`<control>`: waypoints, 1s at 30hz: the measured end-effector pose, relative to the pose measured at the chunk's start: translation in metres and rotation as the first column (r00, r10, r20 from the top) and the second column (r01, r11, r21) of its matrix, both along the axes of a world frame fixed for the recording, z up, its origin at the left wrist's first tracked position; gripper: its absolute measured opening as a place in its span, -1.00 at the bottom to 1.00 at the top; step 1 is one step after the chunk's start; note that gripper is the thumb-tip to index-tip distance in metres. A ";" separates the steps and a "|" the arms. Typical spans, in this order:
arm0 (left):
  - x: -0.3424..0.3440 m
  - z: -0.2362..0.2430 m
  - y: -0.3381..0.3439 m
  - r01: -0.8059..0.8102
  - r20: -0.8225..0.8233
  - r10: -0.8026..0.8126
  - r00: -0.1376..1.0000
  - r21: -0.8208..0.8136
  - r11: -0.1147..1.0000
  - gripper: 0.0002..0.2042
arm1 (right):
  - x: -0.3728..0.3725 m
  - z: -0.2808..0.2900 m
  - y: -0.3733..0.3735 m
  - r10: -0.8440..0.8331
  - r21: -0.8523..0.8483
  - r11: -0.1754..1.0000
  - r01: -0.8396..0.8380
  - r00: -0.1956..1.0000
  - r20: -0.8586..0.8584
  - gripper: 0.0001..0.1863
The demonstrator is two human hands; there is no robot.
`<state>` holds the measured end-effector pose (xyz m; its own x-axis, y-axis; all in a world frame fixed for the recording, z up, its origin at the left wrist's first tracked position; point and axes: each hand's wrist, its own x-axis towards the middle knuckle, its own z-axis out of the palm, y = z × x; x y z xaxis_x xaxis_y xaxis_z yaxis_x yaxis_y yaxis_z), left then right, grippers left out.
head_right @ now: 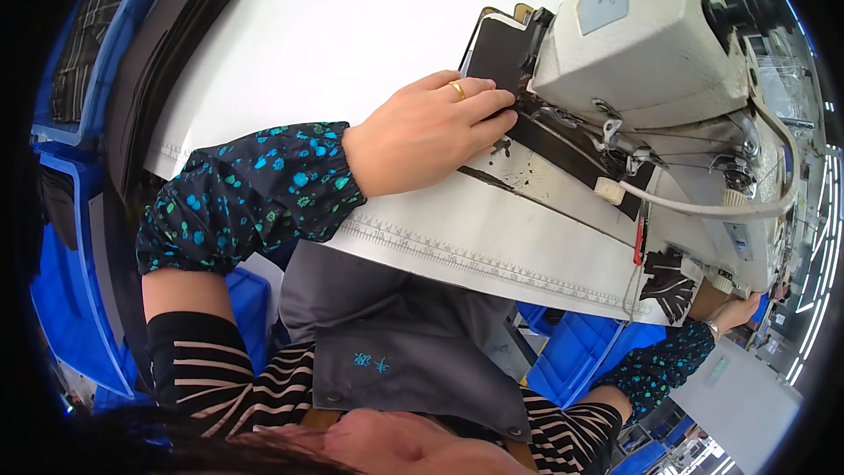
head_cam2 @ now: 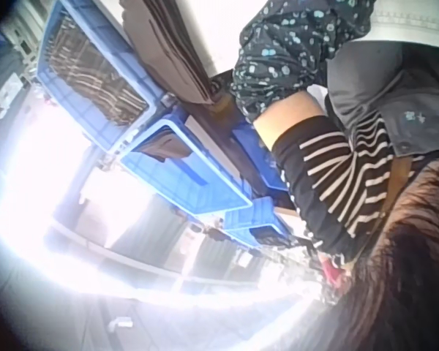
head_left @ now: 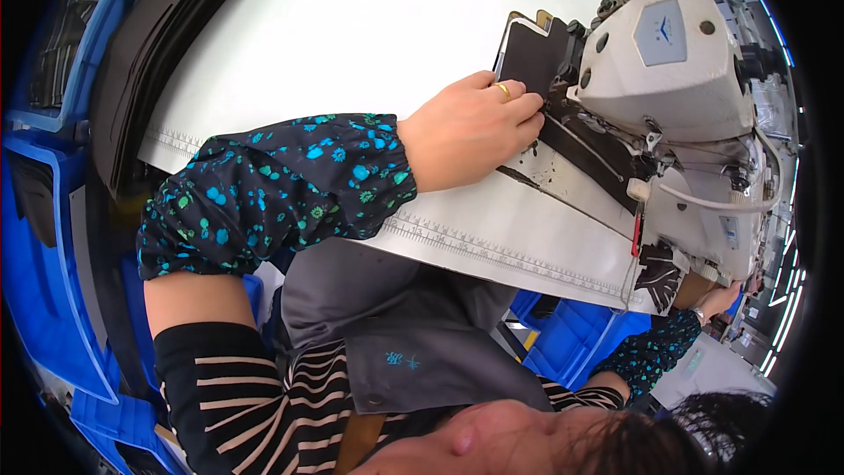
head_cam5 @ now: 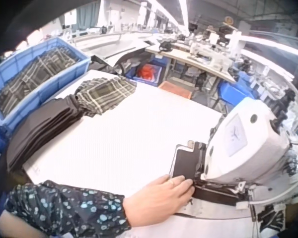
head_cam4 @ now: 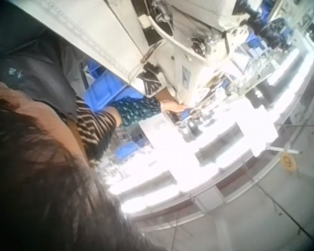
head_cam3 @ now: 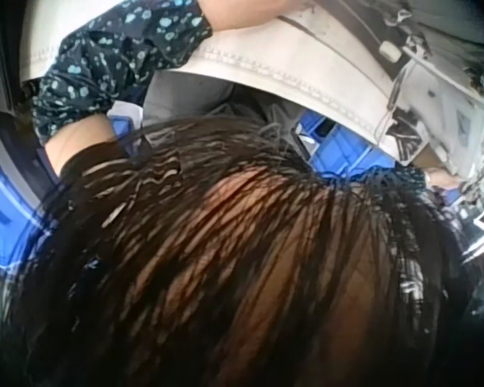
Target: The person sews a zipper onto a piece of plaid fabric using an industrial sewing machine. They align the zipper with the fabric edge, guide the material through the machine, and stitch along the zipper teeth. The person then flips the fabric and continues sewing the other side of the zipper to secure it.
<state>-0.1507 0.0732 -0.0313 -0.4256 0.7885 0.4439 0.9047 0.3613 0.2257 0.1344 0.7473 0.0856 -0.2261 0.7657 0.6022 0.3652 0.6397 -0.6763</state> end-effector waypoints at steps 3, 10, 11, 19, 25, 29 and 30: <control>0.000 -0.001 0.001 0.001 -0.021 0.000 1.000 0.004 1.000 -0.65 | 0.007 -0.010 0.013 -0.047 0.109 0.993 0.040 0.997 0.065 -0.48; -0.002 -0.010 0.004 0.008 -0.084 0.003 0.996 0.130 0.991 -0.70 | 0.036 -0.019 0.058 -0.338 0.614 0.788 0.049 0.867 0.365 -0.56; -0.002 -0.010 0.004 0.011 -0.078 -0.001 0.997 0.131 0.991 -0.70 | 0.039 -0.019 0.060 -0.301 0.560 0.825 0.072 0.895 0.328 -0.56; 0.000 0.001 0.001 0.016 -0.020 -0.016 1.000 0.001 1.000 -0.64 | 0.016 -0.058 0.019 -0.031 0.256 0.967 -0.016 0.984 0.178 -0.55; 0.001 0.012 0.002 0.024 0.008 -0.024 1.000 -0.020 1.000 -0.61 | -0.010 -0.074 -0.038 0.094 -0.057 0.992 -0.114 0.956 -0.279 -0.52; 0.003 0.013 -0.002 0.002 0.013 -0.002 1.000 -0.036 0.999 -0.61 | -0.041 -0.073 -0.109 -0.046 0.415 0.892 0.178 0.950 -0.309 -0.59; 0.002 0.014 -0.006 -0.010 0.009 0.010 1.000 -0.034 0.999 -0.61 | -0.077 -0.051 -0.195 0.096 0.534 0.829 0.168 0.897 -0.431 -0.56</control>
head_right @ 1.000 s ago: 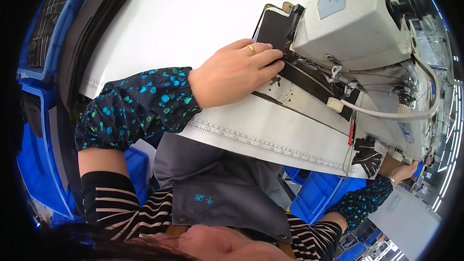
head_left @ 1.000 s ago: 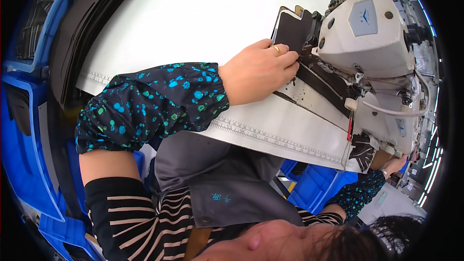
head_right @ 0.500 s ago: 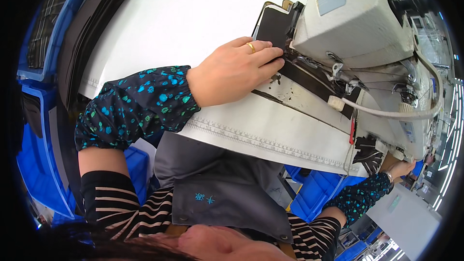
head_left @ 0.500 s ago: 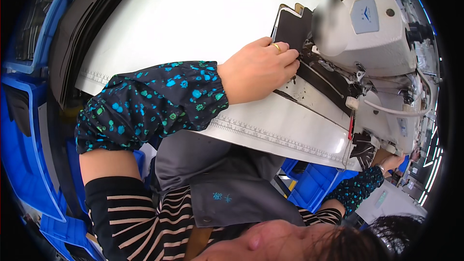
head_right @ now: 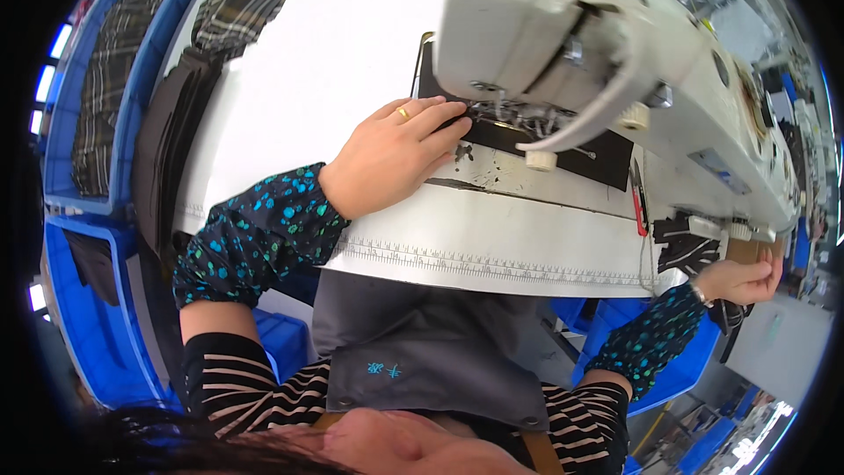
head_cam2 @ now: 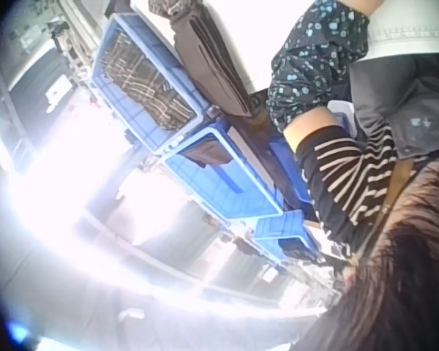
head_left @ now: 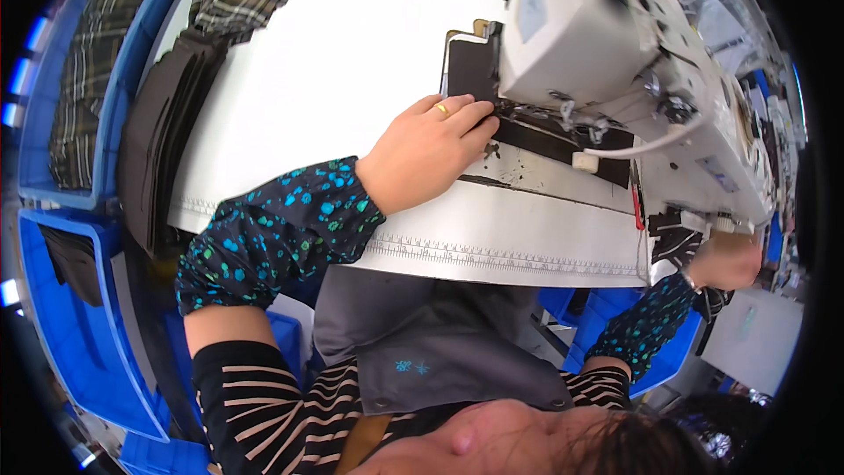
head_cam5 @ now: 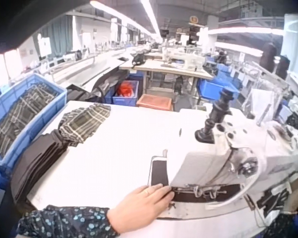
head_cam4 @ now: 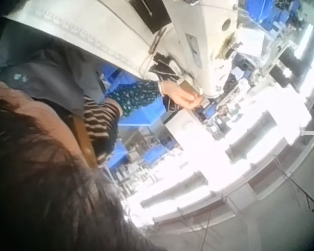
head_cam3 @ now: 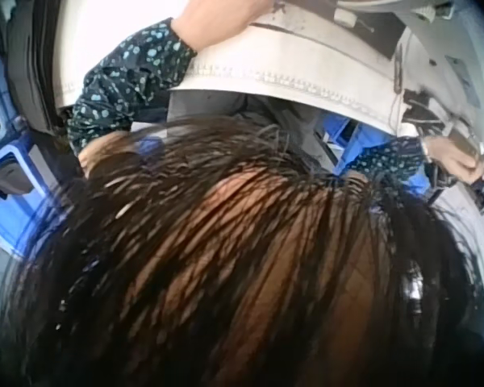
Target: The person sews a zipper onto a piece of plaid fabric using an industrial sewing machine. They align the zipper with the fabric edge, guide the material through the machine, and stitch along the zipper teeth. The person then flips the fabric and continues sewing the other side of the zipper to secure it.
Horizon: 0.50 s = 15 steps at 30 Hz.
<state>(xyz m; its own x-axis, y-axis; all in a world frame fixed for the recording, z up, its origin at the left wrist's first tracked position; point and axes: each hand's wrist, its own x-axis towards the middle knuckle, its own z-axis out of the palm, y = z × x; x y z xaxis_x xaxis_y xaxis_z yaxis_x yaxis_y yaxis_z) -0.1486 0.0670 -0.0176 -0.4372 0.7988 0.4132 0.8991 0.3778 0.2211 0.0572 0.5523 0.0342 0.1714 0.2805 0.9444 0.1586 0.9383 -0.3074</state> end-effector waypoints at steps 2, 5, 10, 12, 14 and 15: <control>-0.003 0.000 0.004 0.039 0.002 -0.039 0.999 0.031 0.999 -0.62 | 0.000 -0.001 -0.082 0.203 0.134 0.951 -0.277 0.892 0.405 -0.63; -0.002 0.005 0.008 0.069 0.003 -0.069 0.998 0.023 0.997 -0.64 | -0.057 0.004 -0.189 0.284 -0.017 0.732 -0.681 0.283 0.916 -0.76; -0.006 0.009 0.005 0.060 0.058 -0.058 0.997 -0.031 0.998 -0.66 | -0.127 -0.056 -0.238 0.297 -0.088 0.678 -0.730 0.162 0.941 -0.84; -0.005 0.011 0.005 0.041 0.044 -0.038 0.998 -0.064 0.997 -0.65 | -0.134 -0.062 -0.245 0.357 -0.144 0.687 -0.712 0.158 0.920 -0.87; -0.003 0.014 0.006 0.023 -0.049 -0.026 0.998 -0.064 0.998 -0.64 | -0.136 -0.053 -0.247 0.450 -0.229 0.674 -0.702 0.144 0.881 -0.87; -0.001 0.015 0.007 0.014 -0.056 -0.018 0.998 -0.074 0.997 -0.64 | -0.135 -0.050 -0.246 0.477 -0.256 0.664 -0.702 0.134 0.869 -0.86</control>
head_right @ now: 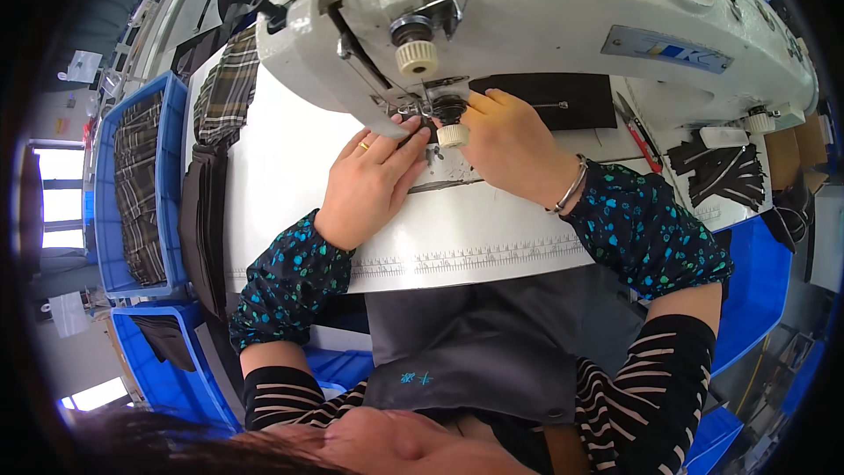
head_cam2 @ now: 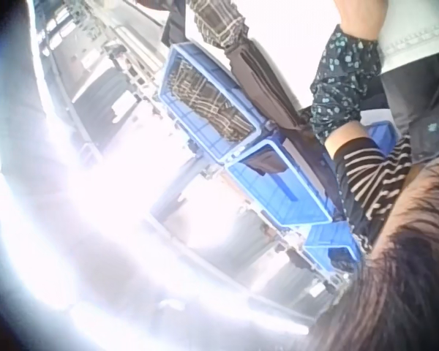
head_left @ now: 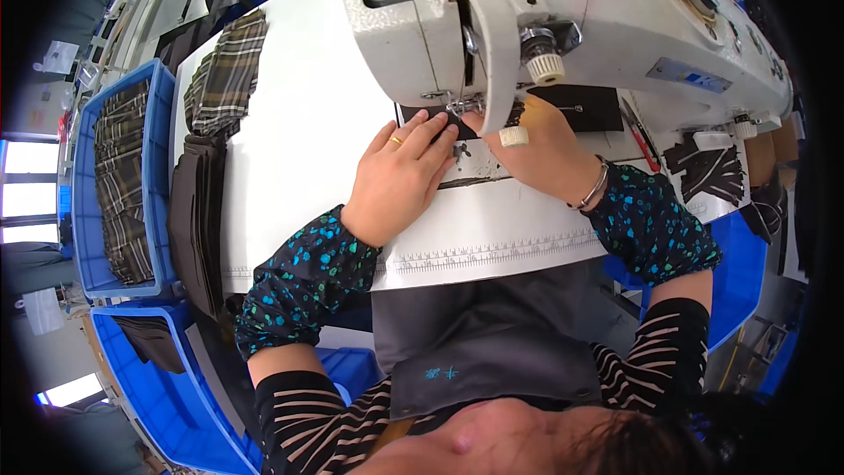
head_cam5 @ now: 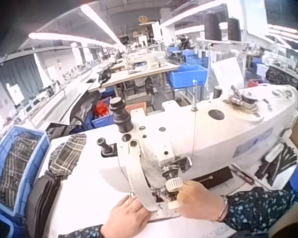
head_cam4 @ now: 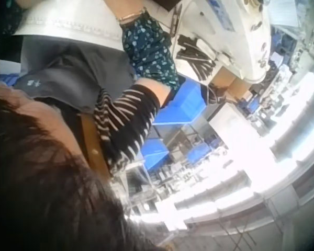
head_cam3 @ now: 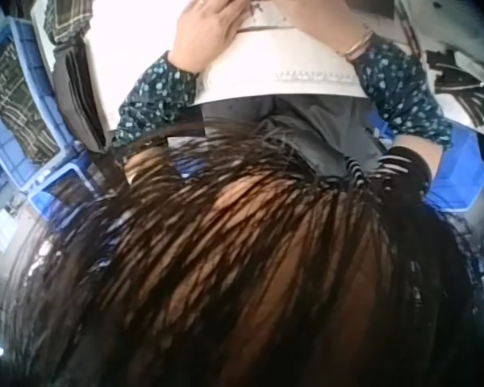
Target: The person sews a zipper onto a piece of plaid fabric using an industrial sewing machine. They align the zipper with the fabric edge, guide the material through the machine, and stitch along the zipper teeth. The person then flips the fabric and continues sewing the other side of the zipper to secure it.
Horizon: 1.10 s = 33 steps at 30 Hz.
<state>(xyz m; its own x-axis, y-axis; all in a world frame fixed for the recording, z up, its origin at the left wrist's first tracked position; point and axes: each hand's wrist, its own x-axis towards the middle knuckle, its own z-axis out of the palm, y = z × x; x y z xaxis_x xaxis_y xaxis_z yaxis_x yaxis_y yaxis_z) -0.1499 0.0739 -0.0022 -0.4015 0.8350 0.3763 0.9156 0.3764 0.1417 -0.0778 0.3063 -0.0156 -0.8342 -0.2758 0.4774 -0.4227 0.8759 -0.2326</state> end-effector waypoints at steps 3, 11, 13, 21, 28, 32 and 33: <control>0.002 0.003 0.001 -0.018 -0.007 0.018 1.000 -0.019 1.000 -0.65 | -0.001 0.005 0.005 0.026 0.080 0.997 -0.023 0.999 -0.035 -0.78; 0.002 0.004 0.001 -0.028 0.011 0.028 1.000 -0.016 0.999 -0.69 | -0.001 0.009 0.005 -0.027 0.203 0.978 0.041 0.997 -0.070 -0.86; 0.003 0.002 0.002 -0.039 -0.003 0.039 0.999 -0.020 0.999 -0.69 | 0.000 0.015 0.003 -0.054 0.189 0.980 0.062 0.998 -0.044 -0.85; 0.002 0.004 0.002 -0.035 0.008 0.035 0.999 -0.033 0.999 -0.71 | 0.000 0.012 0.003 -0.046 0.204 0.978 0.049 0.999 -0.020 -0.86; 0.001 0.005 0.003 -0.028 0.009 0.028 1.000 -0.003 1.000 -0.72 | 0.001 0.013 0.003 -0.037 0.192 0.981 0.043 0.999 -0.032 -0.85; -0.001 0.005 0.004 -0.023 0.018 0.023 1.000 0.023 0.999 -0.73 | 0.001 0.015 0.001 -0.061 0.177 0.982 0.071 0.996 -0.058 -0.88; -0.002 0.004 0.005 -0.021 0.016 0.021 1.000 0.028 0.999 -0.73 | 0.000 0.016 0.002 -0.061 0.172 0.982 0.074 0.995 -0.079 -0.87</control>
